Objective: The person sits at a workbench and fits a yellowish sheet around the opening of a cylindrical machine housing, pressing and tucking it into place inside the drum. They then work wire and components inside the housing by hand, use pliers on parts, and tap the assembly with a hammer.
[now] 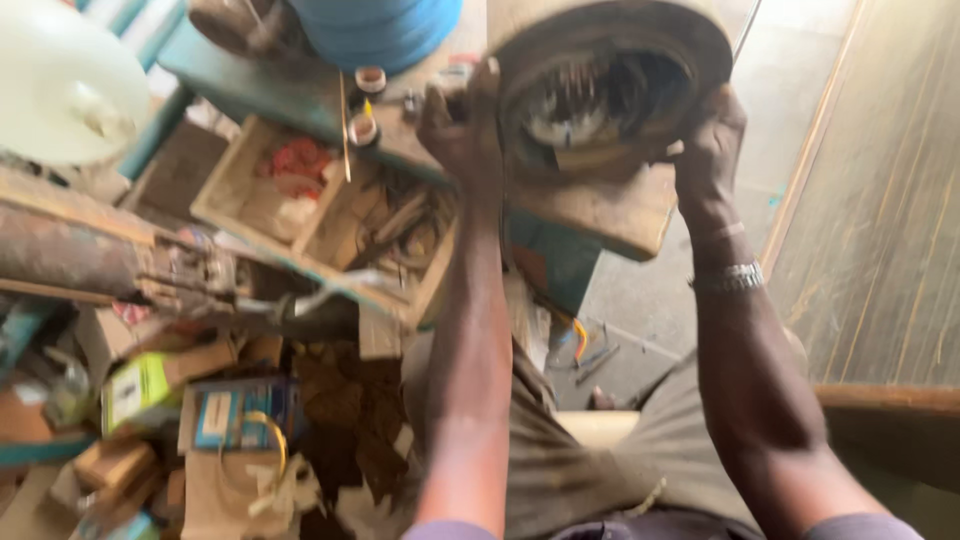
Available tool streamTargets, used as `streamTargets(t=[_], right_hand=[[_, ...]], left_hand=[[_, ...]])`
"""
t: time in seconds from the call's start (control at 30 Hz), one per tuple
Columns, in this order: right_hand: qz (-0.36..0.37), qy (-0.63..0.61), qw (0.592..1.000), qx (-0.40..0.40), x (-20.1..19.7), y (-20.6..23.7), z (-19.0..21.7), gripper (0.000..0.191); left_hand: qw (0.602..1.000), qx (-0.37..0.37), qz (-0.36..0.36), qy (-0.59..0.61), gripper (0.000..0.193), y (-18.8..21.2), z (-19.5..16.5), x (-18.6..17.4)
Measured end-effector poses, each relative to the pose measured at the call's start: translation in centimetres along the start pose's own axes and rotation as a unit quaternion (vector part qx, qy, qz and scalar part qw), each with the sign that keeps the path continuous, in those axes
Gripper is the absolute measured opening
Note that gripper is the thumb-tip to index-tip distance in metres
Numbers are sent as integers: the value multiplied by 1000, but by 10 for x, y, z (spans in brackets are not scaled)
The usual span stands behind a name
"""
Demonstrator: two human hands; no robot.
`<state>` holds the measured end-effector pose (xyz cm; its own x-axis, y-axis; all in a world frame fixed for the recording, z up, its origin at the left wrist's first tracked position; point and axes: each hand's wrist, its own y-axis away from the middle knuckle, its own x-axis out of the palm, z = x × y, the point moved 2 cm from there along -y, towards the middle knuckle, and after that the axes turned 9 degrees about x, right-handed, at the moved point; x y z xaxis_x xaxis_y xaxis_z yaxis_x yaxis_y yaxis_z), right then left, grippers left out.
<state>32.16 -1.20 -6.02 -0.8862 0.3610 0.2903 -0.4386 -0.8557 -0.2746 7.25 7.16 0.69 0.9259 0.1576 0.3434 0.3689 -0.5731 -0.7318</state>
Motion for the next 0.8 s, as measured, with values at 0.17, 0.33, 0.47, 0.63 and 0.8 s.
streamTargets(t=[0.17, 0.33, 0.47, 0.63, 0.8], right_hand=[[-19, 2, 1000, 15, -12, -1, 43, 17], [17, 171, 985, -13, -13, -31, 89, 62], [13, 150, 989, 0, 3, -91, 105, 60], [20, 188, 980, -61, 20, -142, 110, 65], [-17, 205, 976, -74, 32, -154, 116, 63]], left_hand=[[998, -5, 50, -43, 45, -8, -27, 9], [983, 91, 108, -120, 39, -58, -21, 37], [993, -24, 98, -67, 55, -117, -1, 75], [987, -30, 97, -127, 60, -163, 17, 104], [982, -34, 110, -148, 60, -177, 34, 110]])
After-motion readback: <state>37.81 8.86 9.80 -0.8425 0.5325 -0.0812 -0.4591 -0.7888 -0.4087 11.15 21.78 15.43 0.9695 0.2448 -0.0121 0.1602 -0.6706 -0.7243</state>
